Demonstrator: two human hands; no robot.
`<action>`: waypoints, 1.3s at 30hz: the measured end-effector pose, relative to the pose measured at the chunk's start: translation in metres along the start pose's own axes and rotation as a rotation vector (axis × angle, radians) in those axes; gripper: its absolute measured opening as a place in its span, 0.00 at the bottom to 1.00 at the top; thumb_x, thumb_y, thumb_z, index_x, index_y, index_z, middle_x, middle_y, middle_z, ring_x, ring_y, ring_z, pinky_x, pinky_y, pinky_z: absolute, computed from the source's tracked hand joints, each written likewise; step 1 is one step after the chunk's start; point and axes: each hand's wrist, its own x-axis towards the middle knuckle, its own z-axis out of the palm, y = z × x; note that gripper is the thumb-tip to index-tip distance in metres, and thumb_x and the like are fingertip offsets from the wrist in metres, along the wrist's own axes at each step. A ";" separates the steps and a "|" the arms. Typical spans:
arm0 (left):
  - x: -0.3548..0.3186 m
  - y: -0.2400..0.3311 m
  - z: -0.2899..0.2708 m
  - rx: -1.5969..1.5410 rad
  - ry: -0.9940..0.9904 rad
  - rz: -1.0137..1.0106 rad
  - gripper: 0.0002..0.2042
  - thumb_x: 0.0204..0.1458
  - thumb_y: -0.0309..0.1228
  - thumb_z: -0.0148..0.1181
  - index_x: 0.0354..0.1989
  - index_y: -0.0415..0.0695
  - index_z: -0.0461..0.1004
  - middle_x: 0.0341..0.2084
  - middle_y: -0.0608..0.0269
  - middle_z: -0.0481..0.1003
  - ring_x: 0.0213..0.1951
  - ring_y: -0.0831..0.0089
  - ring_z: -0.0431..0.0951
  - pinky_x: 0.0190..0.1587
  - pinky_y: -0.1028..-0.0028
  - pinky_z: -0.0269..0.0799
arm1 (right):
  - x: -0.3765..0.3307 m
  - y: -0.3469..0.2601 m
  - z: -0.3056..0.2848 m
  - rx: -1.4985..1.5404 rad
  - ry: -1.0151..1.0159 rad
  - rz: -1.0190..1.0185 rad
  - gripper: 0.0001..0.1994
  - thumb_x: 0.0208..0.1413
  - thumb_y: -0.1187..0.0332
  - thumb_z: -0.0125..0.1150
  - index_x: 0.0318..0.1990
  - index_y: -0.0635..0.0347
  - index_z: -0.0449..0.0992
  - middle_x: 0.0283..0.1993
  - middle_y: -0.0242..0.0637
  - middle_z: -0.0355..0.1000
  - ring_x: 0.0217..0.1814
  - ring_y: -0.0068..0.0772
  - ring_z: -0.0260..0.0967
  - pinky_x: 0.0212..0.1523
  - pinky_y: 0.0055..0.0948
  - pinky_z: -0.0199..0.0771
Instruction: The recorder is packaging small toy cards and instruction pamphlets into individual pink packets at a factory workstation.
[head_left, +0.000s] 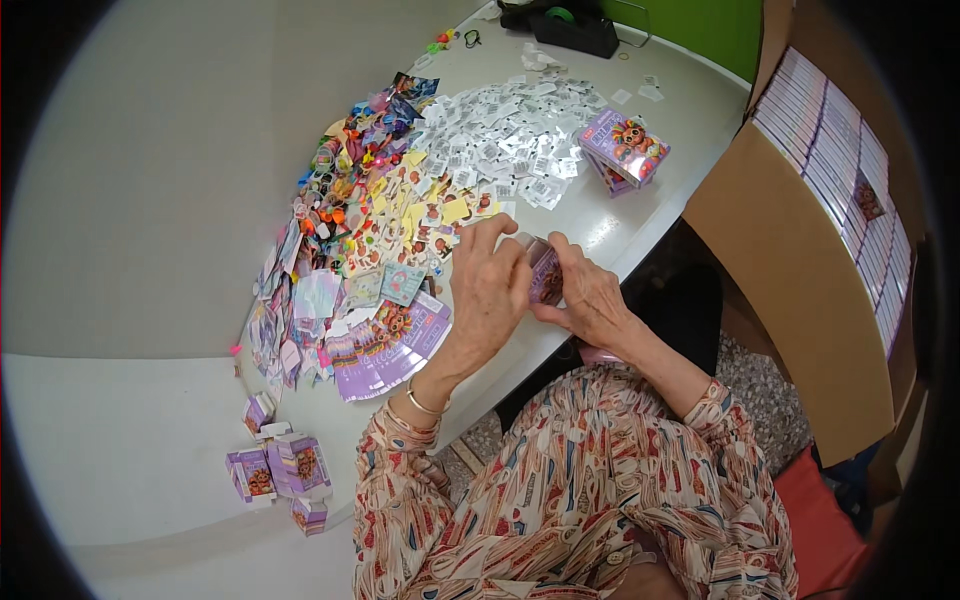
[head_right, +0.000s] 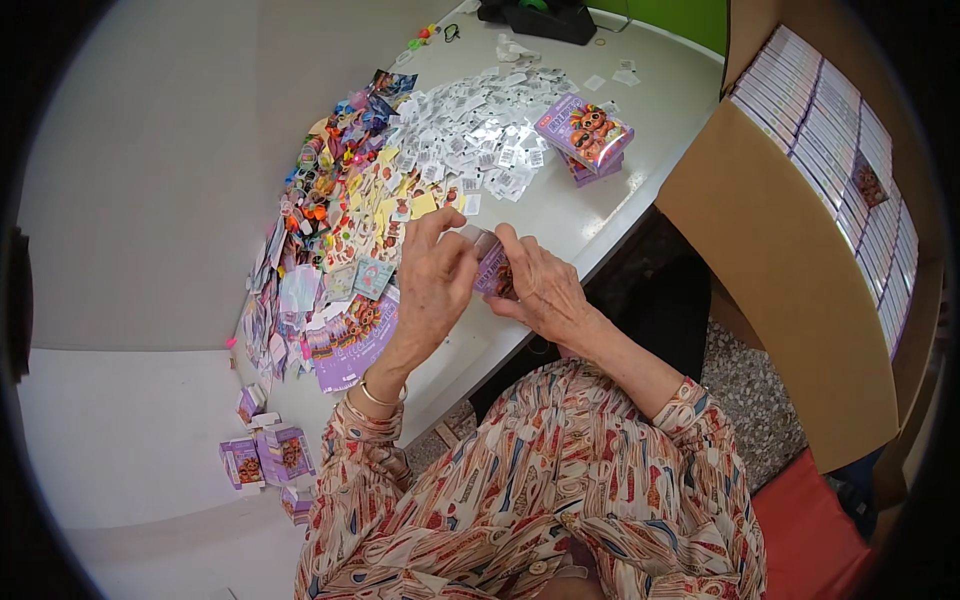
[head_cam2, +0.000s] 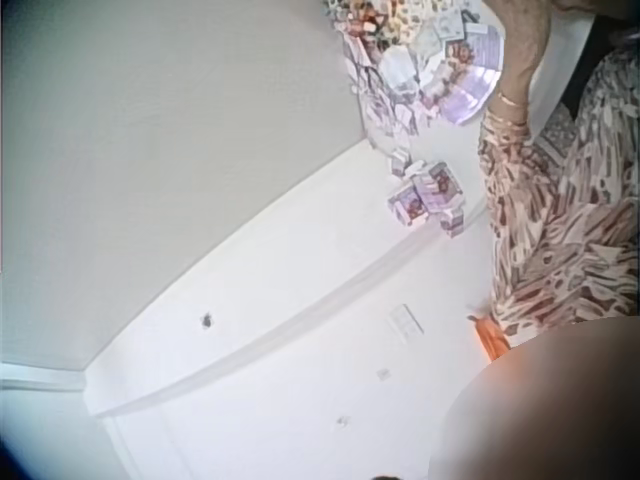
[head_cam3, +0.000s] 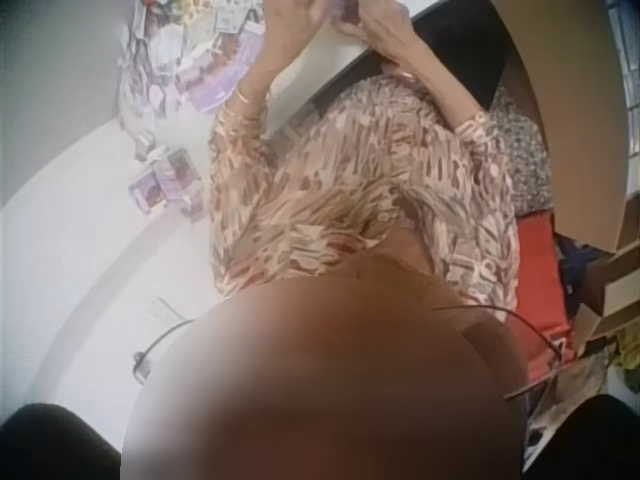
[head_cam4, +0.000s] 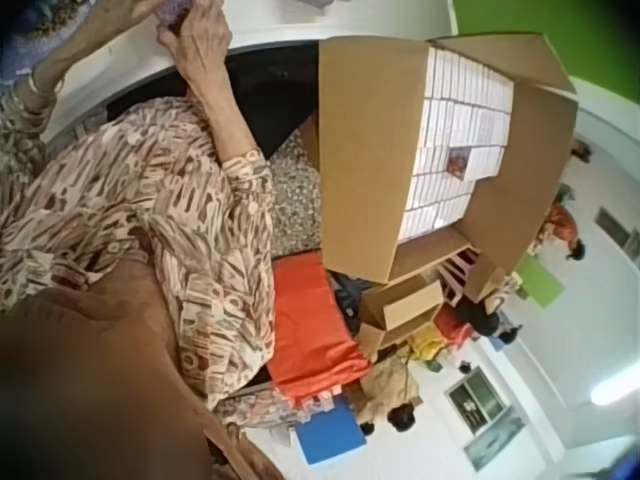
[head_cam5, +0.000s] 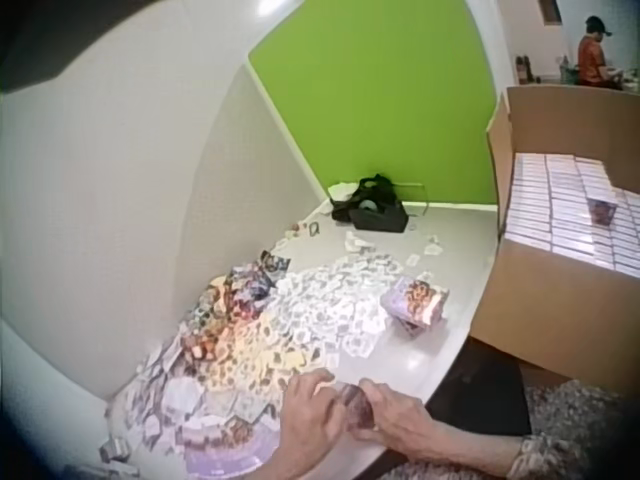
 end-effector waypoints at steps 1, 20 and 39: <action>-0.001 -0.002 -0.002 0.004 0.003 -0.001 0.03 0.43 0.19 0.59 0.27 0.37 0.71 0.41 0.53 0.70 0.41 0.56 0.71 0.46 0.61 0.66 | 0.002 -0.001 0.000 -0.004 0.002 -0.009 0.49 0.35 0.64 0.75 0.64 0.63 0.48 0.41 0.46 0.63 0.38 0.47 0.70 0.34 0.38 0.74; -0.029 0.066 -0.069 0.011 0.196 0.166 0.12 0.36 0.12 0.61 0.32 0.33 0.70 0.38 0.47 0.73 0.37 0.57 0.75 0.37 0.68 0.71 | -0.020 0.009 0.018 0.033 0.173 0.011 0.49 0.34 0.67 0.78 0.60 0.65 0.46 0.50 0.52 0.66 0.42 0.52 0.74 0.37 0.38 0.77; -0.034 0.079 -0.063 -0.054 0.101 0.375 0.15 0.33 0.12 0.59 0.34 0.30 0.71 0.34 0.47 0.73 0.31 0.57 0.75 0.31 0.65 0.71 | -0.030 0.003 0.017 0.165 0.355 -0.104 0.42 0.43 0.72 0.70 0.63 0.65 0.46 0.60 0.58 0.58 0.54 0.51 0.68 0.51 0.38 0.75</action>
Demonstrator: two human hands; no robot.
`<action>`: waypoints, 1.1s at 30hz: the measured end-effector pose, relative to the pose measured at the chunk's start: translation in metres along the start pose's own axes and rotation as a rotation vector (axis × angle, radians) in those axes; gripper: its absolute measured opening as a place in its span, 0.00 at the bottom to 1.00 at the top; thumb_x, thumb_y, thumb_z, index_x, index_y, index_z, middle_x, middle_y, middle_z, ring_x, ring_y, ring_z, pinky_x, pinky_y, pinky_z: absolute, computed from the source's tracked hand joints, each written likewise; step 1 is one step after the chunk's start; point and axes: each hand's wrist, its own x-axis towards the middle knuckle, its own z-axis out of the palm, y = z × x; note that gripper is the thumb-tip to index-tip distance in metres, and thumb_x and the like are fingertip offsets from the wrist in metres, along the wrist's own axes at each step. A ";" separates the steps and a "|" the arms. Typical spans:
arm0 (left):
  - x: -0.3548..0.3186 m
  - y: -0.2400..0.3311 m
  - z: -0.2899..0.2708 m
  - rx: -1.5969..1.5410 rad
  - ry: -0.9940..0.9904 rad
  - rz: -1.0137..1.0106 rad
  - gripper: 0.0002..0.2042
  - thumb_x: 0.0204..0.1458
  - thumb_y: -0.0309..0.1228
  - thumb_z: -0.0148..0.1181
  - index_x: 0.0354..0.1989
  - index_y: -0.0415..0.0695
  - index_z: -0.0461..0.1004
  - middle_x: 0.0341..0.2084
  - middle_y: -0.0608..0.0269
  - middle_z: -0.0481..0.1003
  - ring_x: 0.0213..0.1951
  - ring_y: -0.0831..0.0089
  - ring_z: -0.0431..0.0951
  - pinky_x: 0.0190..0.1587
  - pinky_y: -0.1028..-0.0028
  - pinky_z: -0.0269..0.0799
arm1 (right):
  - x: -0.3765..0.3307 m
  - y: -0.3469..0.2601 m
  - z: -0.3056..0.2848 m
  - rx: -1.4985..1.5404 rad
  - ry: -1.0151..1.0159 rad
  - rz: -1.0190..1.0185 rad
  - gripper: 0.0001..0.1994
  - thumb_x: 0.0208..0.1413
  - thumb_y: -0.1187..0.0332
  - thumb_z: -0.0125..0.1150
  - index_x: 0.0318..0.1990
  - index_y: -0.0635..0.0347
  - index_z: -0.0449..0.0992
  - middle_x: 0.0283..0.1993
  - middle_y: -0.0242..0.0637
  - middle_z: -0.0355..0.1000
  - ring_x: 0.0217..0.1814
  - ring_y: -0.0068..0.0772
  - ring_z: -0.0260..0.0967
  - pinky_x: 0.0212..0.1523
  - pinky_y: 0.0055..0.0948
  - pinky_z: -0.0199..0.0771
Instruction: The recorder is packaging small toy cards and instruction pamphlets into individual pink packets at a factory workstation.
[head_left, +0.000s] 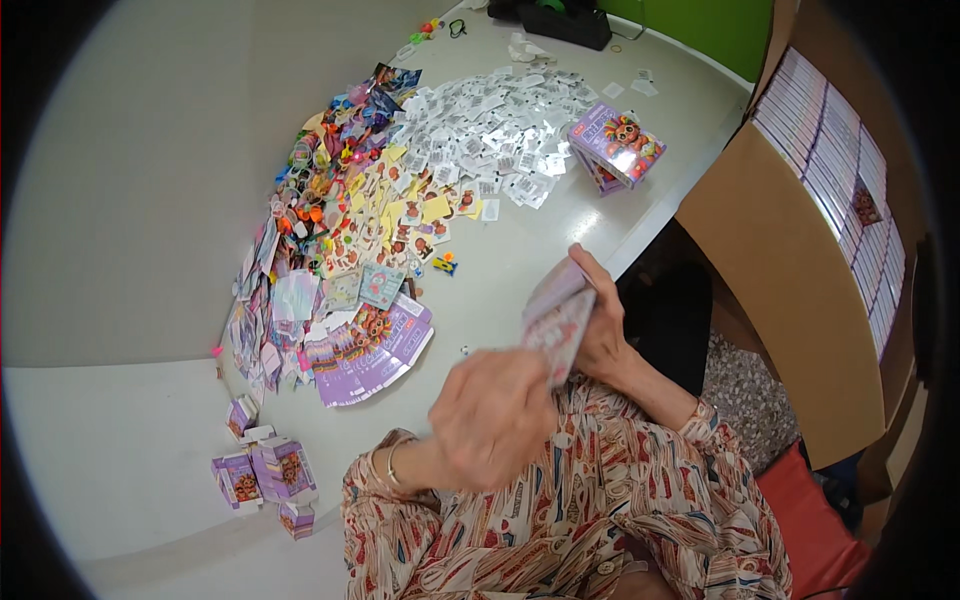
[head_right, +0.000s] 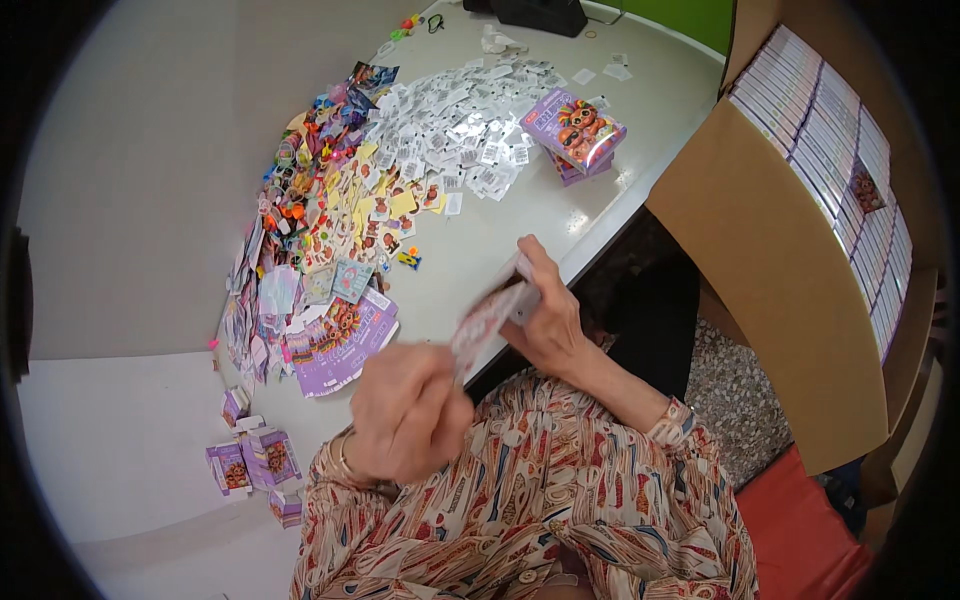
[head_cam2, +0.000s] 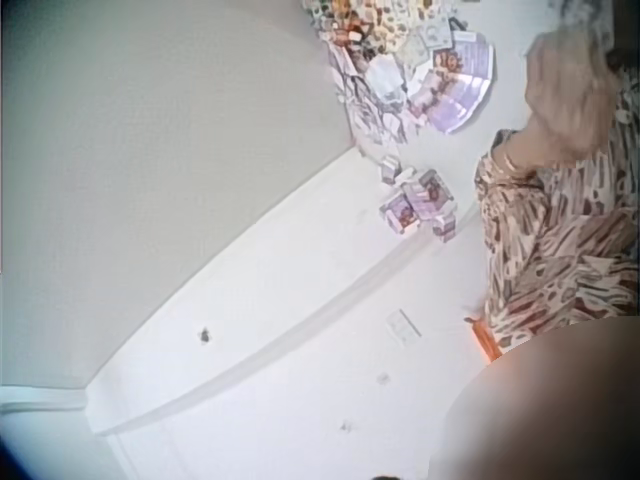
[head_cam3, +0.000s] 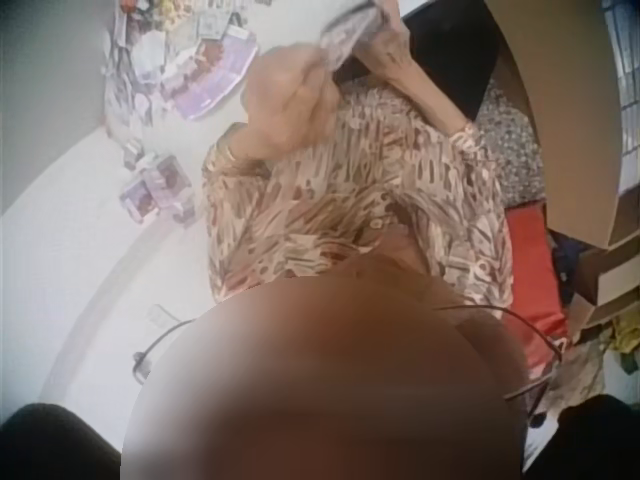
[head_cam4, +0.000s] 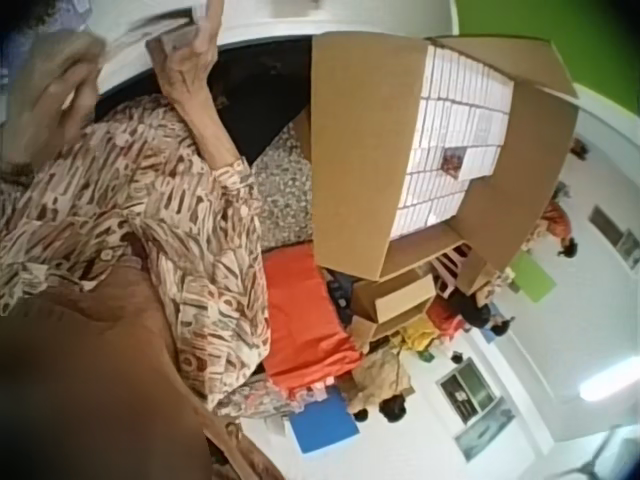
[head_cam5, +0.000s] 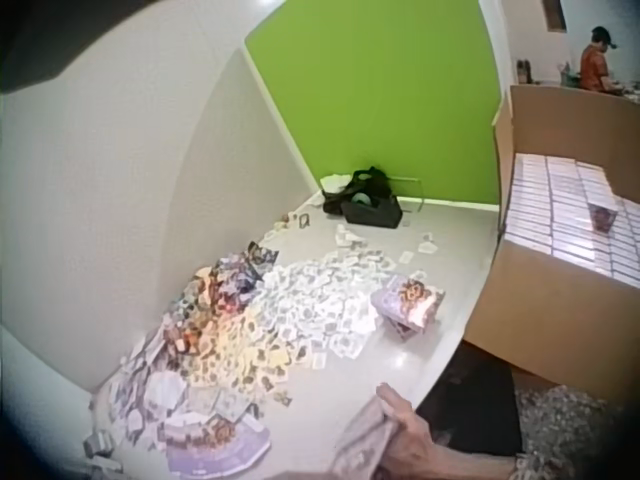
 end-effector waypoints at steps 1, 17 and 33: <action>-0.002 0.005 -0.004 -0.002 0.021 0.071 0.15 0.33 0.12 0.57 0.35 0.28 0.70 0.34 0.47 0.73 0.32 0.56 0.76 0.32 0.64 0.73 | 0.004 -0.007 -0.006 0.056 0.036 0.034 0.35 0.55 0.70 0.63 0.65 0.65 0.48 0.58 0.53 0.62 0.49 0.40 0.72 0.49 0.34 0.75; 0.019 -0.008 0.020 0.159 -0.049 0.083 0.14 0.35 0.12 0.60 0.34 0.28 0.71 0.35 0.49 0.72 0.34 0.57 0.76 0.36 0.63 0.71 | 0.013 0.010 0.001 -0.126 0.082 -0.097 0.47 0.32 0.72 0.78 0.56 0.65 0.45 0.60 0.64 0.57 0.58 0.63 0.65 0.53 0.43 0.73; 0.031 -0.014 0.020 0.128 -0.118 -0.068 0.11 0.34 0.14 0.59 0.30 0.33 0.70 0.37 0.54 0.71 0.37 0.58 0.73 0.37 0.63 0.65 | 0.014 0.007 0.000 -0.089 0.058 0.021 0.45 0.33 0.75 0.75 0.57 0.61 0.46 0.57 0.61 0.58 0.49 0.59 0.69 0.45 0.41 0.74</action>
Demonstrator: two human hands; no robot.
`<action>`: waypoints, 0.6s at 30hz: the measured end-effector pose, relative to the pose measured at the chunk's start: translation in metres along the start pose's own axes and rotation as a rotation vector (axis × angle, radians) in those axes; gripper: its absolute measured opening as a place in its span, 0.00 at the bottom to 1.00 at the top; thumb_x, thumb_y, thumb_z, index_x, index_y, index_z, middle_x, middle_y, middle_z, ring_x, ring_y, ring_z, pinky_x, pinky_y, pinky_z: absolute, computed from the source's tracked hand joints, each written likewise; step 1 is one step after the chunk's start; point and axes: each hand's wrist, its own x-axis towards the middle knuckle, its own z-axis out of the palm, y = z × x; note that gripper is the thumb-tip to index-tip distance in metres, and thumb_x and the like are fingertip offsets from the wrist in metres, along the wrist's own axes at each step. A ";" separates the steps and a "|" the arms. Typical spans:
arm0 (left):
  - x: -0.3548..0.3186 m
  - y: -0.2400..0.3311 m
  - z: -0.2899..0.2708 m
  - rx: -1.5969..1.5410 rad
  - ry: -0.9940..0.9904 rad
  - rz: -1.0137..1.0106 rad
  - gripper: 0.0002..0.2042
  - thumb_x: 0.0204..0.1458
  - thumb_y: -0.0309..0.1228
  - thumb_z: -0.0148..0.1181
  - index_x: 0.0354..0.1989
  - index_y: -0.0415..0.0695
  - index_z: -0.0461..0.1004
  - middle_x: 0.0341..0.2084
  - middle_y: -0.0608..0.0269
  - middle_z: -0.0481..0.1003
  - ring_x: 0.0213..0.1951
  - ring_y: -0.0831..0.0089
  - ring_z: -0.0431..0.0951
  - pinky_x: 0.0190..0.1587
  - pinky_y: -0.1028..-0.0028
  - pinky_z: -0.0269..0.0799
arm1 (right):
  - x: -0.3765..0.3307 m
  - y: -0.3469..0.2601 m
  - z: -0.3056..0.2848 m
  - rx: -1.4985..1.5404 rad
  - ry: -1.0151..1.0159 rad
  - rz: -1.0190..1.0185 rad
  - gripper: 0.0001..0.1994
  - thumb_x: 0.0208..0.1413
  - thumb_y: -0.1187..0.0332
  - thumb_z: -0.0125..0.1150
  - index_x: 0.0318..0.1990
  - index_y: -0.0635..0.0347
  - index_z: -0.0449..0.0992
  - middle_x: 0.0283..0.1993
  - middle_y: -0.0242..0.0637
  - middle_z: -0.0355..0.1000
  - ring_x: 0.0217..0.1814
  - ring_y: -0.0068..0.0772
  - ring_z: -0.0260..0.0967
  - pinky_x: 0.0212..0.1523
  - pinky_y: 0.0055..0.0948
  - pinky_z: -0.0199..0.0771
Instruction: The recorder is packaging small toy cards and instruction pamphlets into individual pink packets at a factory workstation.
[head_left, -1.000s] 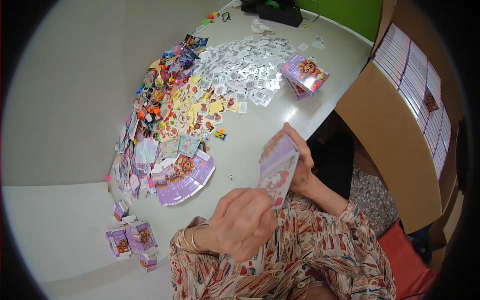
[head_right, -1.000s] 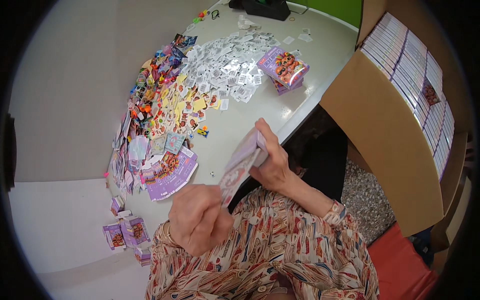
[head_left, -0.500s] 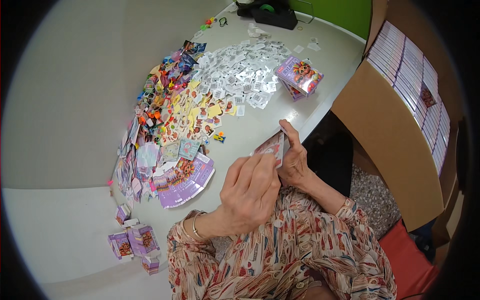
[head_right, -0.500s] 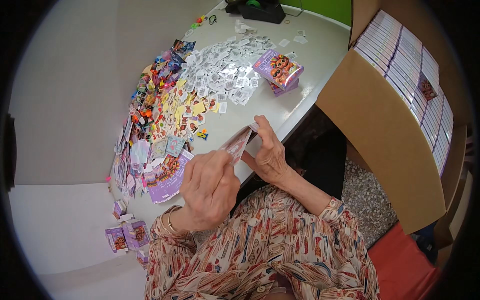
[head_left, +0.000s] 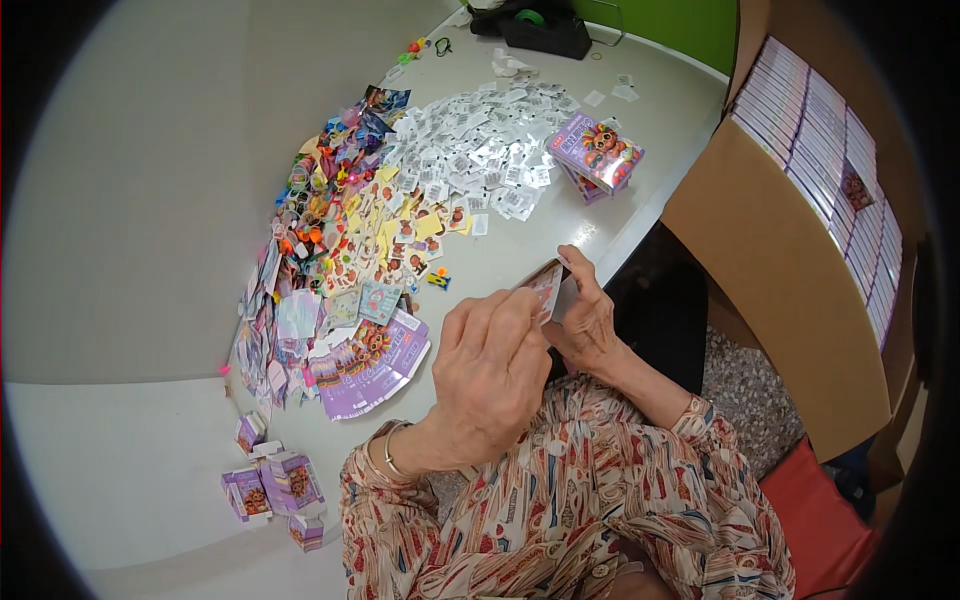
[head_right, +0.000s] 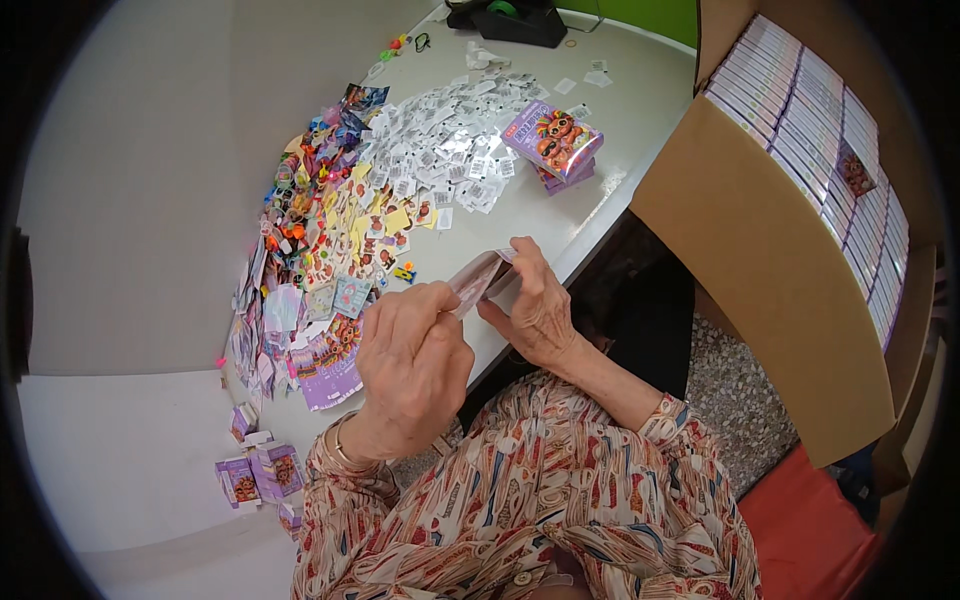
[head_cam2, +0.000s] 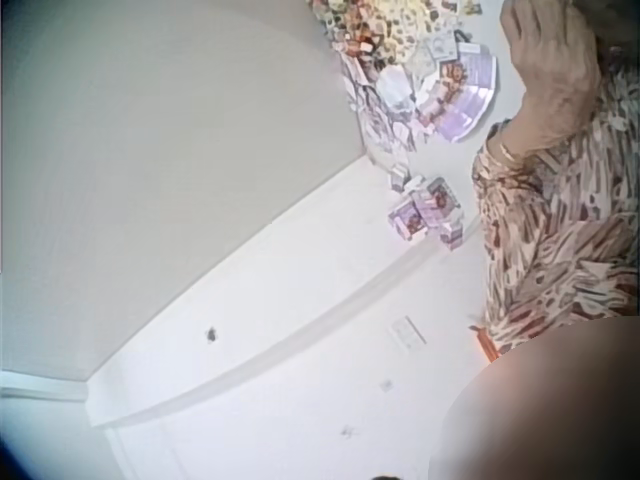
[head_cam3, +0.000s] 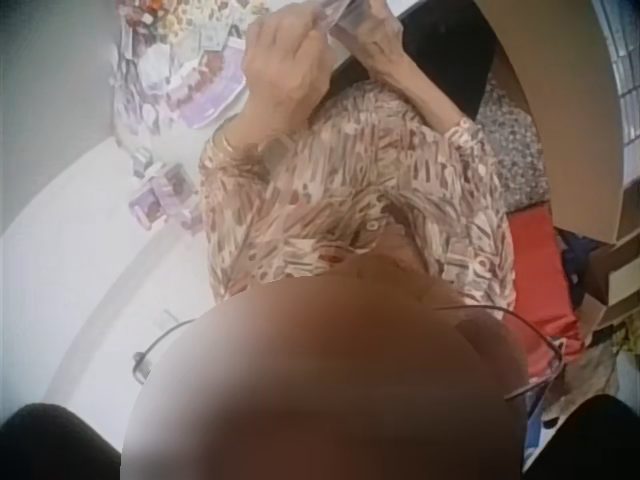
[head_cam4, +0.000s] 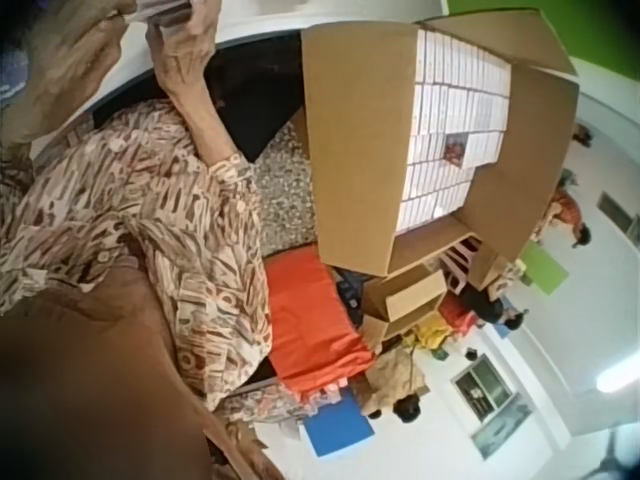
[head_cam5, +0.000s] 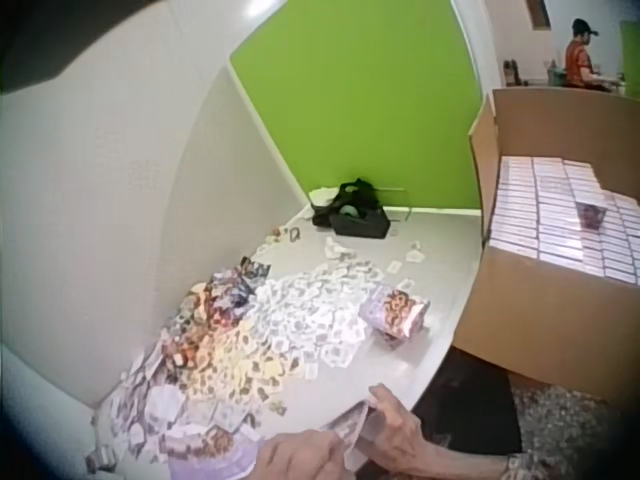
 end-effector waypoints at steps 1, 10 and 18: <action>0.002 -0.001 -0.004 -0.080 -0.077 -0.034 0.11 0.34 0.14 0.59 0.29 0.34 0.70 0.37 0.55 0.71 0.37 0.59 0.72 0.38 0.63 0.65 | 0.000 0.002 -0.001 -0.012 0.005 0.000 0.45 0.33 0.75 0.75 0.57 0.61 0.47 0.57 0.61 0.59 0.49 0.59 0.69 0.44 0.41 0.74; 0.012 -0.001 -0.007 0.026 -0.102 0.007 0.10 0.34 0.15 0.59 0.28 0.35 0.69 0.40 0.55 0.69 0.42 0.58 0.71 0.43 0.61 0.64 | 0.000 0.002 -0.001 -0.017 0.017 0.010 0.46 0.33 0.75 0.75 0.57 0.61 0.46 0.57 0.61 0.59 0.50 0.60 0.69 0.45 0.42 0.74; 0.017 0.011 -0.022 0.060 -0.062 0.053 0.10 0.32 0.16 0.59 0.27 0.34 0.69 0.39 0.54 0.70 0.42 0.57 0.72 0.43 0.60 0.65 | 0.009 0.004 -0.006 0.011 0.114 -0.051 0.44 0.32 0.75 0.76 0.54 0.62 0.48 0.57 0.61 0.60 0.52 0.60 0.69 0.46 0.40 0.75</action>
